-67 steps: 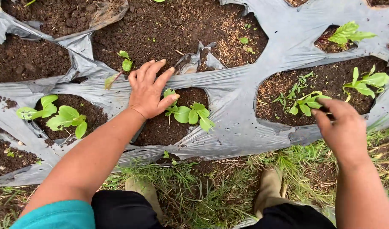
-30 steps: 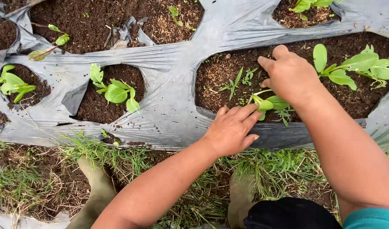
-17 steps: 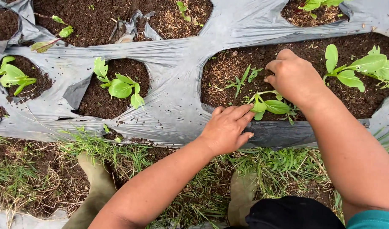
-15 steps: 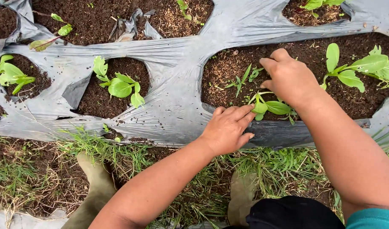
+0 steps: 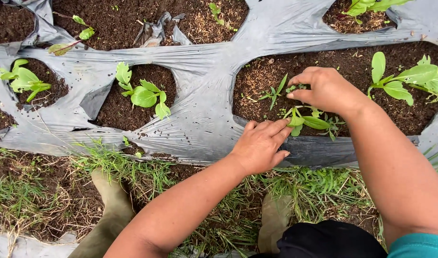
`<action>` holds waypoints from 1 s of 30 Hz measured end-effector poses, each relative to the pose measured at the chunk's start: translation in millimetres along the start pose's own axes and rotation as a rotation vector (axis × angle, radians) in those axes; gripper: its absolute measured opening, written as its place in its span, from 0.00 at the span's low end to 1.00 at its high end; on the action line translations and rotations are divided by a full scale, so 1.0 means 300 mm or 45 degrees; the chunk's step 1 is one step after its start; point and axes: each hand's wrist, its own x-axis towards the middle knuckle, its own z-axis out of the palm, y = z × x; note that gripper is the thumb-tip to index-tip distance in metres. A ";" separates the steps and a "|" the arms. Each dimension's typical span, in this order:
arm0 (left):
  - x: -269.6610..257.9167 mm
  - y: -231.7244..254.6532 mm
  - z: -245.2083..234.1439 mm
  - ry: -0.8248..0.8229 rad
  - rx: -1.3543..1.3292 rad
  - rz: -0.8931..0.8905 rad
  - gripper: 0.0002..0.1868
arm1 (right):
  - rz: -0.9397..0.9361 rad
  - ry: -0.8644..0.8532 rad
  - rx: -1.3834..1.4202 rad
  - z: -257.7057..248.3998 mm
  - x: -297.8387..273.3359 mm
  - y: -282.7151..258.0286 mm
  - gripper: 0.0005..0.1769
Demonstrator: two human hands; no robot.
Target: The person kneels on the ground and weeds around small green plants growing in holes in a black plastic mulch sheet. They use their hands to pull out small weeds and clear the soil around the base of the plants.
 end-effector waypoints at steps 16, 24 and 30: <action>-0.019 -0.001 0.018 -0.009 0.004 -0.013 0.34 | -0.124 0.197 -0.513 0.168 0.060 -0.070 0.11; -0.019 -0.006 0.043 -0.002 0.020 -0.006 0.34 | 0.126 -0.085 -0.218 0.017 0.024 -0.101 0.24; -0.021 0.023 0.069 0.007 0.090 0.005 0.34 | 0.065 -0.181 -0.592 0.099 0.047 -0.153 0.29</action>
